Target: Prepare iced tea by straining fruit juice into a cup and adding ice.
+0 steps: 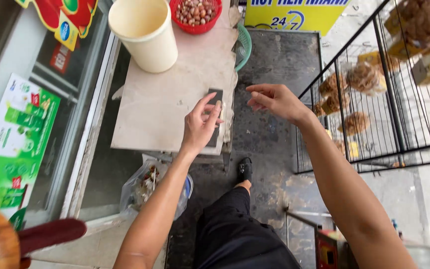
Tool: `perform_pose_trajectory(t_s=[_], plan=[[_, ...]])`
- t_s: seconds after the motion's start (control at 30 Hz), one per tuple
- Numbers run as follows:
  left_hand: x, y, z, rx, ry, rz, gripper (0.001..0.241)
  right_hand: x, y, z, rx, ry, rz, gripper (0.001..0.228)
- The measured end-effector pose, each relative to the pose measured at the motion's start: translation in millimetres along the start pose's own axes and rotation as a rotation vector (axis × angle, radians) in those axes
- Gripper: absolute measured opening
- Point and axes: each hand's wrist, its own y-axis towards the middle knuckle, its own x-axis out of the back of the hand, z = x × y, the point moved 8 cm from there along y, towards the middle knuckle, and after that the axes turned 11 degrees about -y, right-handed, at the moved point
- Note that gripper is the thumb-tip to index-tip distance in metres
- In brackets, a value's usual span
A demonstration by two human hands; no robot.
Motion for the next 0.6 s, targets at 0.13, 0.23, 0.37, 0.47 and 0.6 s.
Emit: perform_pose_trajectory(t_s=[0.13, 0.23, 0.37, 0.47, 0.6], plan=[[-35, 146, 10, -0.115, -0.101, -0.090, 0.059, 68, 98, -29, -0.030, -0.146, 0.104, 0.045], [-41, 272, 16, -0.184, 0.027, -0.218, 0.063, 139, 171, -46, -0.018, -0.176, 0.084, 0.045], [-31, 427, 22, -0.210, 0.208, -0.294, 0.069, 211, 257, -69, -0.007, -0.168, 0.085, 0.044], [-3, 551, 28, -0.275, 0.321, -0.364, 0.066, 256, 332, -95, 0.017, -0.141, 0.105, 0.043], [72, 696, 46, -0.364, 0.465, -0.572, 0.052, 315, 431, -121, 0.032, -0.206, 0.122, 0.042]])
